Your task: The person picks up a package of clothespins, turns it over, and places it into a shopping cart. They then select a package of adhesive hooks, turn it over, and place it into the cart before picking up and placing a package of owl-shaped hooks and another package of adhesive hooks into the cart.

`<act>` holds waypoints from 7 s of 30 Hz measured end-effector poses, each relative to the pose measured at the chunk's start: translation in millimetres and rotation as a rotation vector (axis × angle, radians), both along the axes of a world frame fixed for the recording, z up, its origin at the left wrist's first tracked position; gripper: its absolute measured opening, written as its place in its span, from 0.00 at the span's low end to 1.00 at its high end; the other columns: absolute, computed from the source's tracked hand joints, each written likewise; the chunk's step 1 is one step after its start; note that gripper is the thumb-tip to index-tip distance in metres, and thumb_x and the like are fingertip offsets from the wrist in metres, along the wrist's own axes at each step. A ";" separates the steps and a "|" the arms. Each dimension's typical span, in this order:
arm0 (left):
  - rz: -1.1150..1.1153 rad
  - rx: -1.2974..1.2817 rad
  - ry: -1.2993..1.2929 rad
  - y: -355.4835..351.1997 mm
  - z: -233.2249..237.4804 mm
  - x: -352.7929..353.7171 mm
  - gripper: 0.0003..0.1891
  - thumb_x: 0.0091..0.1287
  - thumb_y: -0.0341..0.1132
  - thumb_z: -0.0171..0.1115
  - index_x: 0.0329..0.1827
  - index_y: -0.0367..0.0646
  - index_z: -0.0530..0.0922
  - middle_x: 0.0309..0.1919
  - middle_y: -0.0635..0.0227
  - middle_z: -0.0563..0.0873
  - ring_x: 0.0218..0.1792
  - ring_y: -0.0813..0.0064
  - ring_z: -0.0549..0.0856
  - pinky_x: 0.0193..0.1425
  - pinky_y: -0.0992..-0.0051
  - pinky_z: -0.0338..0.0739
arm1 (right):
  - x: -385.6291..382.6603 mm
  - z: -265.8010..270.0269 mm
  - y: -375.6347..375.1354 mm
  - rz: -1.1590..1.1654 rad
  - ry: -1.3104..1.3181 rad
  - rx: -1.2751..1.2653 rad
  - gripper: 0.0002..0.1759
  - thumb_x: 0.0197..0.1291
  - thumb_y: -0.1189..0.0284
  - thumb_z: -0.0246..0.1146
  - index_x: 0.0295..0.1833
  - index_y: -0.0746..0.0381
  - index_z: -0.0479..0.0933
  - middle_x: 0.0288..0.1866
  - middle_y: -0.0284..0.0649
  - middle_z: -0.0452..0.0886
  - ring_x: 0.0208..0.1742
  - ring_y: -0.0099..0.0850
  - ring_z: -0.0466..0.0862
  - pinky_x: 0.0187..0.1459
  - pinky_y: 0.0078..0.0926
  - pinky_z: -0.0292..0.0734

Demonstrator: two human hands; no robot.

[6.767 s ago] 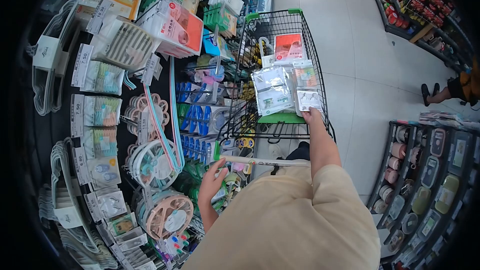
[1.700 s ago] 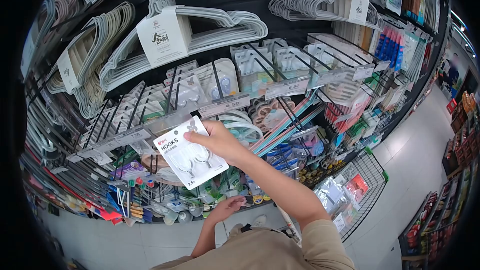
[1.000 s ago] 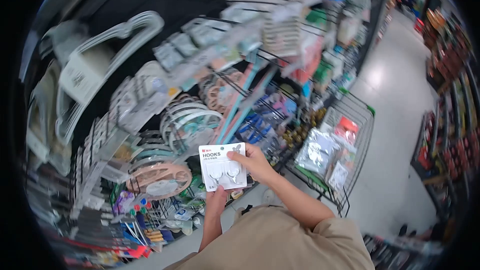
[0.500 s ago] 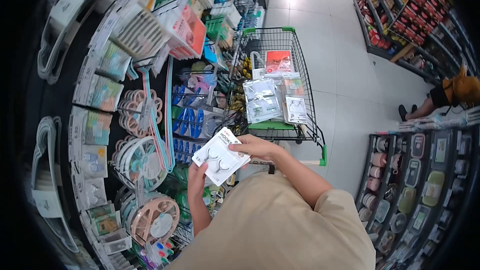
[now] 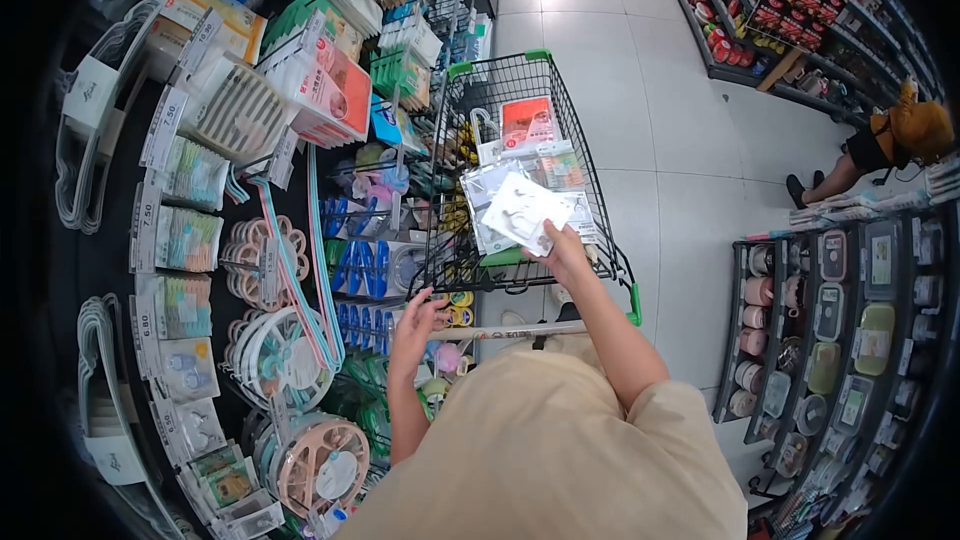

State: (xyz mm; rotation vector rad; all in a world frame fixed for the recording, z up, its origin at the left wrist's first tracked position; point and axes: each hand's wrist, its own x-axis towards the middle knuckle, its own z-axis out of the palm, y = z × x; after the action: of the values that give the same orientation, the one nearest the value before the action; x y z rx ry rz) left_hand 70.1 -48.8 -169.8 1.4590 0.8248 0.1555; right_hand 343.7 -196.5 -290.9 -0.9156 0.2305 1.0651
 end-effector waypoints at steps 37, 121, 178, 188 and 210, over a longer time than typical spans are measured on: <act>0.188 -0.114 0.155 -37.7 -5.5 -31.9 0.24 0.77 0.39 0.53 0.73 0.41 0.64 0.60 0.59 0.80 0.53 0.75 0.82 0.58 0.76 0.74 | 52.1 -261.0 -5.7 -0.740 0.556 -0.148 0.23 0.75 0.71 0.41 0.73 0.57 0.62 0.70 0.46 0.70 0.67 0.48 0.74 0.65 0.58 0.70; 0.692 0.156 -0.169 -57.6 -91.4 -165.8 0.23 0.75 0.44 0.56 0.66 0.40 0.73 0.55 0.59 0.84 0.56 0.70 0.82 0.61 0.72 0.74 | -35.8 -71.2 51.7 0.831 -1.081 -0.298 0.18 0.58 0.74 0.58 0.52 0.72 0.79 0.29 0.39 0.83 0.29 0.24 0.79 0.32 0.19 0.72; 1.470 0.316 -1.595 64.7 112.5 -352.0 0.13 0.70 0.30 0.60 0.55 0.38 0.73 0.55 0.62 0.78 0.57 0.62 0.76 0.71 0.59 0.69 | -119.6 46.7 72.3 1.405 -1.336 0.098 0.31 0.66 0.61 0.63 0.68 0.69 0.68 0.59 0.57 0.79 0.62 0.45 0.81 0.58 0.36 0.75; 1.211 0.223 -1.723 62.9 100.8 -344.0 0.14 0.71 0.33 0.60 0.56 0.38 0.74 0.51 0.61 0.80 0.54 0.65 0.78 0.58 0.64 0.76 | -118.7 43.8 68.5 1.413 -1.369 0.061 0.30 0.67 0.65 0.63 0.69 0.68 0.67 0.58 0.56 0.80 0.58 0.41 0.82 0.58 0.33 0.76; 0.953 0.086 -2.144 75.9 99.6 -362.5 0.16 0.73 0.23 0.51 0.63 0.34 0.70 0.62 0.52 0.77 0.63 0.59 0.77 0.67 0.63 0.80 | -122.7 43.0 63.9 1.440 -1.351 0.025 0.29 0.66 0.65 0.63 0.68 0.68 0.69 0.57 0.58 0.80 0.58 0.44 0.83 0.58 0.34 0.77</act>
State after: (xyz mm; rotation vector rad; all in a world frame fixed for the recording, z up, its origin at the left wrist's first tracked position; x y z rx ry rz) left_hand -292.3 27.0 -70.2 0.1861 -0.4331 1.9983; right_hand 221.0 -132.7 -247.9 -1.5975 -1.7897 1.3847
